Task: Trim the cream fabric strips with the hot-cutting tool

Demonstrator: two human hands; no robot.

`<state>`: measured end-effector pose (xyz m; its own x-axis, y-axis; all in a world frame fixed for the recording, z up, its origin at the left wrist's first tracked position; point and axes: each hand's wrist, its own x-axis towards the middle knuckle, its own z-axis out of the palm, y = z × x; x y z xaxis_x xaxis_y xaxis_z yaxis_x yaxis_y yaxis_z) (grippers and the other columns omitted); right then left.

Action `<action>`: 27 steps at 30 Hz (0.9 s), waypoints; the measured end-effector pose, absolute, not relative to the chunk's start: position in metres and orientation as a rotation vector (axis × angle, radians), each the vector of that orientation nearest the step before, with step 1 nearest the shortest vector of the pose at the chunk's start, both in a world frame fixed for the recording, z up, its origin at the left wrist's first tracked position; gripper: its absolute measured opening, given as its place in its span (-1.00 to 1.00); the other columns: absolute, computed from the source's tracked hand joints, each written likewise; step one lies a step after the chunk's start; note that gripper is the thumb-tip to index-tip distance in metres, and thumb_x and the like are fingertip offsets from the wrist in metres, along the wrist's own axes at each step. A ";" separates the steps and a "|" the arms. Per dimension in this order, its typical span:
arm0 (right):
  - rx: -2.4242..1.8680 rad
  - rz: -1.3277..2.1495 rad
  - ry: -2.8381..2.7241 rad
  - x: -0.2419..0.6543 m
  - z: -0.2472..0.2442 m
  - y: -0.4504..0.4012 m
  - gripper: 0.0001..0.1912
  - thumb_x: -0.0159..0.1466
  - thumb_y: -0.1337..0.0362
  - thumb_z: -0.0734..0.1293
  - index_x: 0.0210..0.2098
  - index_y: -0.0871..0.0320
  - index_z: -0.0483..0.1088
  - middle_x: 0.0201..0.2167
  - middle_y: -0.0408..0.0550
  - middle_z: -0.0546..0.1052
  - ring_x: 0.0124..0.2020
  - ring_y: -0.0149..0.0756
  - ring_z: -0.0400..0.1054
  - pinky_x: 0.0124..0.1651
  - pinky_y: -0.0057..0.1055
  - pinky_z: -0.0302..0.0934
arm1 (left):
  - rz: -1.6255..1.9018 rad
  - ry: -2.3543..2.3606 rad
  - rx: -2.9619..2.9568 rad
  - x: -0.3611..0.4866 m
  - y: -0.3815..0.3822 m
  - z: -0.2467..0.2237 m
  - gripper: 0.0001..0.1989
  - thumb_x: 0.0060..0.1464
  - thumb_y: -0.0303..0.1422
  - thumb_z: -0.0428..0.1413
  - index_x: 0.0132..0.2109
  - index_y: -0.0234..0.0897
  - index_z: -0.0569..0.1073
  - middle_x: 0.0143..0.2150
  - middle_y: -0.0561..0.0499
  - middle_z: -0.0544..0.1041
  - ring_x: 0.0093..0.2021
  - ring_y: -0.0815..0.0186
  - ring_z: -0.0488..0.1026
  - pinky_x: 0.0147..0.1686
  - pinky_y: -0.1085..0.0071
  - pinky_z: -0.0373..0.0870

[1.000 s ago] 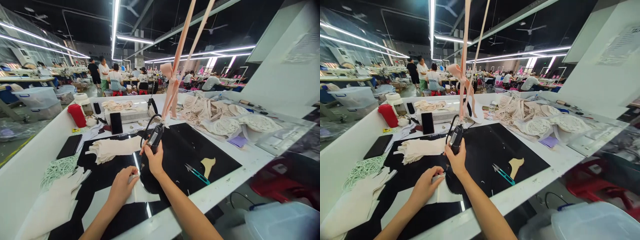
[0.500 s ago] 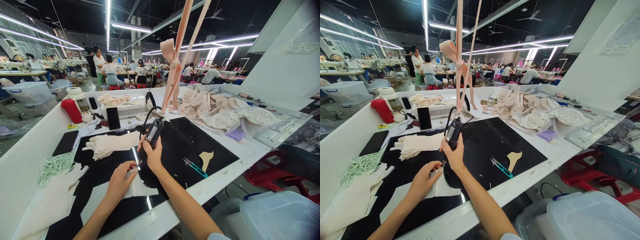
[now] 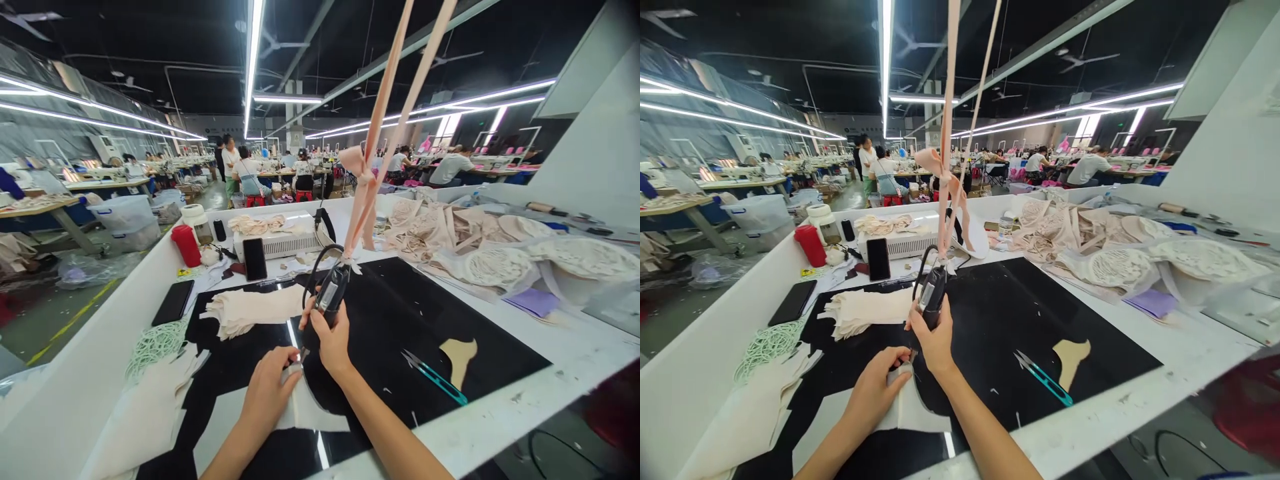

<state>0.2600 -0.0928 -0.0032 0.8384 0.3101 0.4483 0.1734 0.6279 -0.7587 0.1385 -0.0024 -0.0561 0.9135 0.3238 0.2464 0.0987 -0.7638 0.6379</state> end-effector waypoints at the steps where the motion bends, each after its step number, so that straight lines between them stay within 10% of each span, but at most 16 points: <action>1: -0.902 0.082 -0.595 0.260 -0.004 -0.093 -0.74 0.26 0.18 0.46 -0.16 0.06 0.33 -0.39 -0.25 0.50 -0.54 -0.46 0.36 -0.42 -0.45 0.37 | 0.461 0.302 2.429 0.138 -0.003 -0.056 -0.71 0.15 -0.48 0.14 0.02 -0.16 0.51 -0.09 0.00 0.60 -0.08 0.17 0.54 -0.02 0.21 0.47; 27: -0.926 0.070 -0.647 0.263 -0.006 -0.093 -0.70 0.24 0.18 0.48 -0.19 0.04 0.28 -0.42 -0.30 0.46 -0.55 -0.48 0.35 -0.42 -0.47 0.32 | 0.442 -0.050 2.771 0.109 -0.026 -0.052 -0.87 0.39 -0.47 0.04 -0.19 -0.22 0.39 -0.19 -0.01 0.50 -0.15 0.12 0.50 -0.12 0.13 0.53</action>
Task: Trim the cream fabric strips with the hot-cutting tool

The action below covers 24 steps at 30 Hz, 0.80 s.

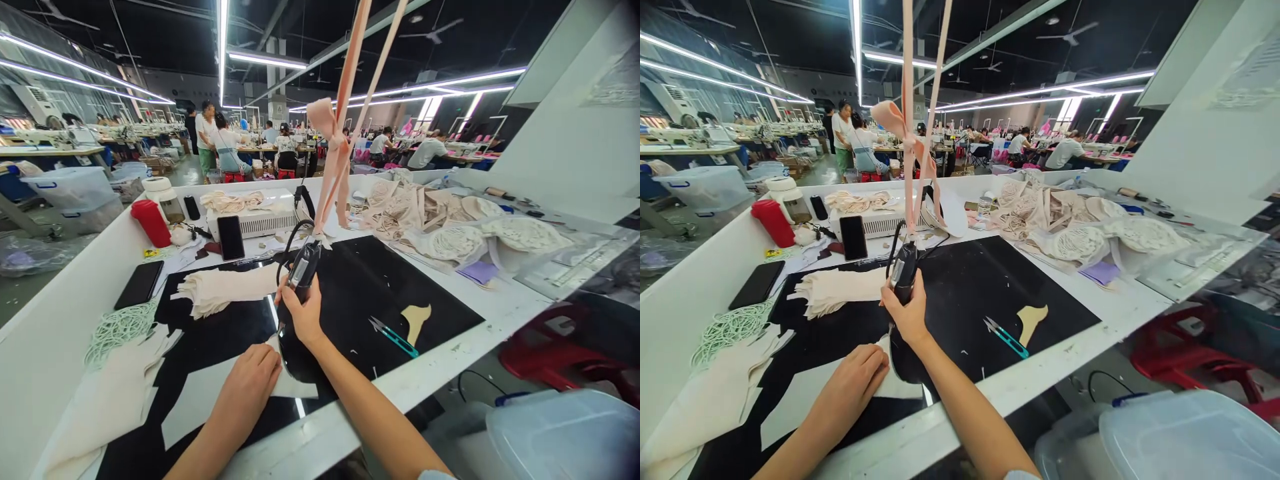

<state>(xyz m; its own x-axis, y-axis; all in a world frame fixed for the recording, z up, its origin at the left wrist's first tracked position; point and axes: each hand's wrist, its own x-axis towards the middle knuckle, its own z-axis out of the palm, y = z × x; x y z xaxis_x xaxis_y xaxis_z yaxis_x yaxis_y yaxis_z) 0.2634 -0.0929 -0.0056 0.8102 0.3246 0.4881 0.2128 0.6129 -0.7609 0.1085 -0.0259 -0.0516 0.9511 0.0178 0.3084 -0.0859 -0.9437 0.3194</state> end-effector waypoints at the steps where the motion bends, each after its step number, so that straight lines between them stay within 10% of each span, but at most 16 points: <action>1: -0.922 0.071 -0.649 0.263 -0.005 -0.093 -0.70 0.24 0.18 0.48 -0.20 0.04 0.28 -0.42 -0.30 0.46 -0.55 -0.48 0.34 -0.42 -0.47 0.32 | 0.448 -0.059 2.780 0.107 -0.026 -0.052 -0.87 0.40 -0.47 0.02 -0.19 -0.22 0.40 -0.19 -0.02 0.50 -0.15 0.12 0.50 -0.12 0.12 0.53; 24: -0.918 0.080 -0.664 0.264 -0.008 -0.095 -0.70 0.26 0.15 0.49 -0.19 0.04 0.29 -0.37 -0.26 0.49 -0.52 -0.46 0.38 -0.39 -0.45 0.39 | 0.794 -0.286 2.947 0.105 -0.019 -0.064 -0.68 0.47 -0.41 -0.10 0.17 -0.33 0.48 0.18 -0.14 0.59 0.13 0.13 0.57 0.11 0.10 0.59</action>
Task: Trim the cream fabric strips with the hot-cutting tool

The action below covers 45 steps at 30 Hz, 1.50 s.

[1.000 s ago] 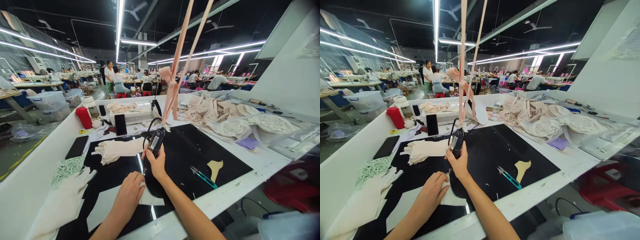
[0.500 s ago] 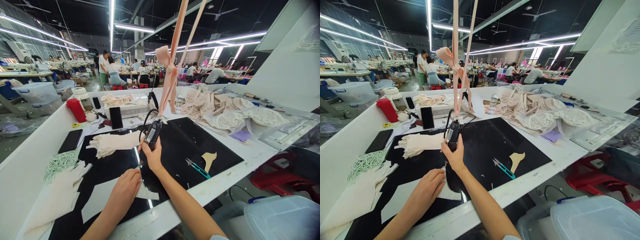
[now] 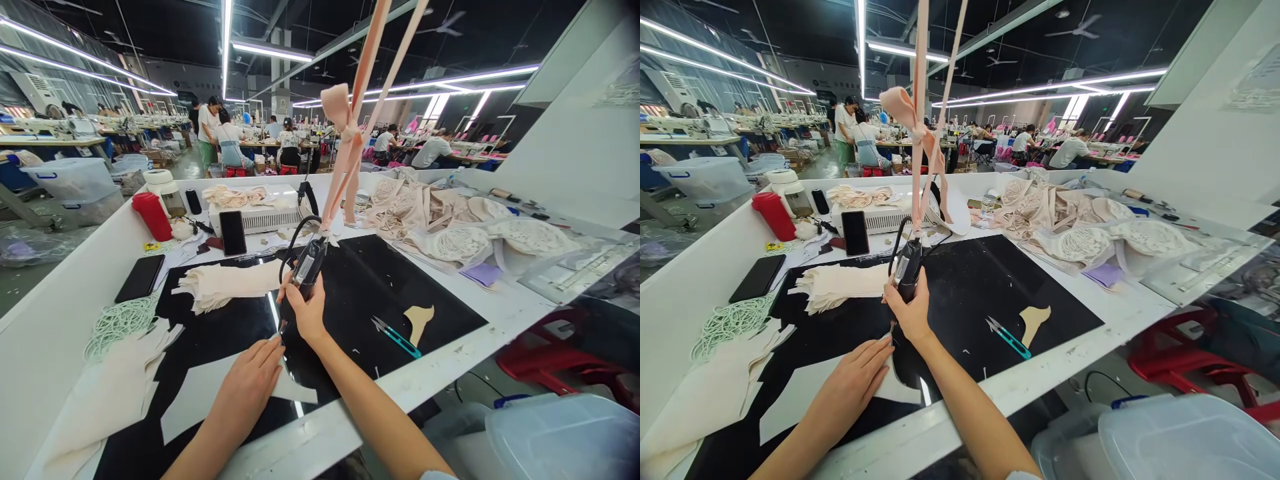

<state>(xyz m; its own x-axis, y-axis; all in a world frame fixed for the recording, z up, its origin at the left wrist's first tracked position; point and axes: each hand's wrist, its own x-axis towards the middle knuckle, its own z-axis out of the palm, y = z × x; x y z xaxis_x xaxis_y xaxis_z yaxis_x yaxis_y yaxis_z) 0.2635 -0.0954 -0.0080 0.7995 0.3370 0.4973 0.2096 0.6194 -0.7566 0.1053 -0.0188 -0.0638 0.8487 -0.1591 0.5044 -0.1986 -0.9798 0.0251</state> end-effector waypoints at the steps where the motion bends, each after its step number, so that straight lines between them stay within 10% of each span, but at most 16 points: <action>1: -0.917 0.079 -0.666 0.264 -0.009 -0.095 -0.70 0.26 0.14 0.49 -0.19 0.04 0.29 -0.37 -0.26 0.49 -0.52 -0.46 0.38 -0.39 -0.45 0.39 | 0.799 -0.290 2.962 0.105 -0.019 -0.064 -0.67 0.47 -0.41 -0.11 0.18 -0.33 0.49 0.18 -0.14 0.59 0.14 0.13 0.56 0.12 0.11 0.59; 45: -0.944 0.055 -0.654 0.261 -0.003 -0.095 -0.66 0.26 0.10 0.47 -0.10 0.02 0.28 -0.38 -0.26 0.47 -0.53 -0.44 0.36 -0.41 -0.41 0.40 | 0.771 -0.310 2.936 0.106 -0.019 -0.072 -0.64 0.44 -0.48 -0.10 0.19 -0.26 0.51 0.15 -0.09 0.62 0.16 0.13 0.56 0.15 0.13 0.53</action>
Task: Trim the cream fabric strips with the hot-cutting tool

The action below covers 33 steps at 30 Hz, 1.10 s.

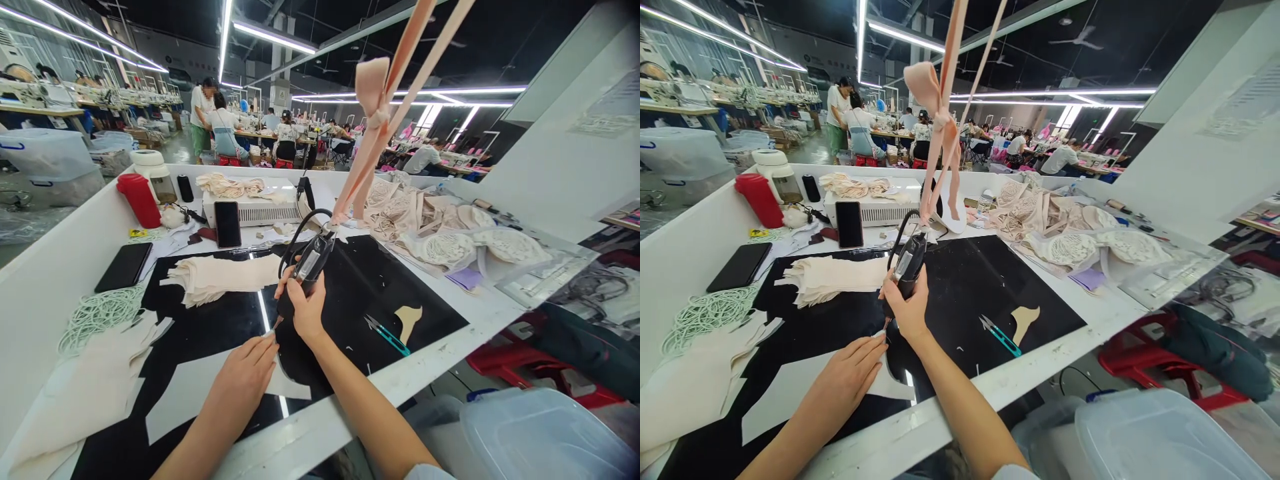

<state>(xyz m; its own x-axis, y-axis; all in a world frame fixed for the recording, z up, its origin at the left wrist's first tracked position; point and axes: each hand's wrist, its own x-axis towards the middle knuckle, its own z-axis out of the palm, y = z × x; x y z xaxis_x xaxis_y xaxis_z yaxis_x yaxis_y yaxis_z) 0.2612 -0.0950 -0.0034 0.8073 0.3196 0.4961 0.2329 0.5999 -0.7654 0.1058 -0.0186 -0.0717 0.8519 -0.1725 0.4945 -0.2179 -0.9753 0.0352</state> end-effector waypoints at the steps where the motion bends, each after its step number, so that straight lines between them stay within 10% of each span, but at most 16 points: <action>1: -0.949 0.055 -0.653 0.261 -0.003 -0.095 -0.66 0.26 0.10 0.47 -0.11 0.02 0.28 -0.38 -0.25 0.47 -0.53 -0.44 0.36 -0.42 -0.41 0.40 | 0.778 -0.312 2.930 0.106 -0.019 -0.071 -0.63 0.45 -0.47 -0.10 0.19 -0.25 0.51 0.15 -0.09 0.62 0.16 0.13 0.56 0.15 0.13 0.53; 33: -0.916 0.056 -0.642 0.253 -0.004 -0.090 -0.74 0.27 0.21 0.45 -0.15 0.04 0.30 -0.36 -0.27 0.50 -0.53 -0.48 0.37 -0.42 -0.46 0.40 | 0.863 -0.372 3.035 0.107 -0.024 -0.059 -0.58 0.45 -0.55 -0.18 0.08 -0.46 0.58 0.06 -0.17 0.66 0.05 0.13 0.60 0.05 0.16 0.57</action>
